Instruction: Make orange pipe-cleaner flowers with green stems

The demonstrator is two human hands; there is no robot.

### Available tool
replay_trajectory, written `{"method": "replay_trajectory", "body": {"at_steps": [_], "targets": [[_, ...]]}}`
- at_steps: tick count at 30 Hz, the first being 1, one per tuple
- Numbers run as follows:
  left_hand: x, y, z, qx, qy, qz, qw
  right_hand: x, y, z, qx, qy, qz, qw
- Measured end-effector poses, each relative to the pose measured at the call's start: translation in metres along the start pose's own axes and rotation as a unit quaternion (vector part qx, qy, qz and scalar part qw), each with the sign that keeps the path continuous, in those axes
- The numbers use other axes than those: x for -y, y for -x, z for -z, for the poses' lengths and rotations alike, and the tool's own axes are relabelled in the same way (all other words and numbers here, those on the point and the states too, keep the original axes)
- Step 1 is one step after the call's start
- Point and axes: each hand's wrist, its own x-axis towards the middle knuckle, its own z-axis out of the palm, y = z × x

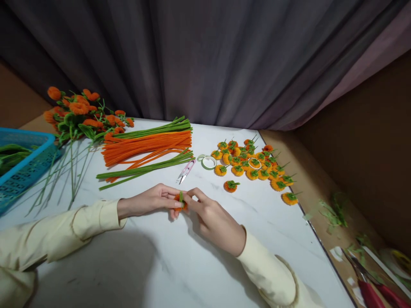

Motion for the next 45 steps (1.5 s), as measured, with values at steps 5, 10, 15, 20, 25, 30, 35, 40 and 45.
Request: {"method": "replay_trajectory", "body": {"at_steps": [5,10,15,20,25,30,35,40,45], "targets": [[0.002,-0.001,0.001,-0.065,0.041,-0.051,0.996,-0.002,-0.004,0.0,-0.071,-0.11,-0.07,0.989],[-0.001,-0.001,-0.002,-0.121,0.008,-0.071,0.99,0.0,-0.005,-0.004,-0.084,-0.256,-0.162,0.949],[0.003,-0.002,-0.009,-0.229,-0.088,-0.086,0.966,0.01,-0.007,-0.009,-0.078,-0.415,-0.273,0.864],[0.009,-0.001,-0.011,-0.235,-0.124,-0.096,0.959,0.009,-0.008,-0.015,-0.077,-0.452,-0.295,0.838],[0.012,0.0,-0.01,-0.232,-0.144,-0.111,0.955,0.003,-0.01,-0.017,-0.098,-0.448,-0.288,0.841],[0.015,-0.001,-0.009,-0.227,-0.145,-0.106,0.957,0.003,-0.01,-0.016,-0.079,-0.396,-0.297,0.866],[0.012,-0.003,-0.011,-0.227,-0.11,-0.093,0.963,0.007,-0.008,-0.027,-0.134,-0.37,-0.288,0.873],[0.006,-0.003,-0.015,-0.241,-0.08,-0.085,0.964,0.016,-0.009,-0.034,-0.161,-0.406,-0.298,0.849],[0.001,-0.003,-0.016,-0.232,-0.07,-0.077,0.967,0.016,-0.009,-0.033,-0.165,-0.371,-0.271,0.873]]}}
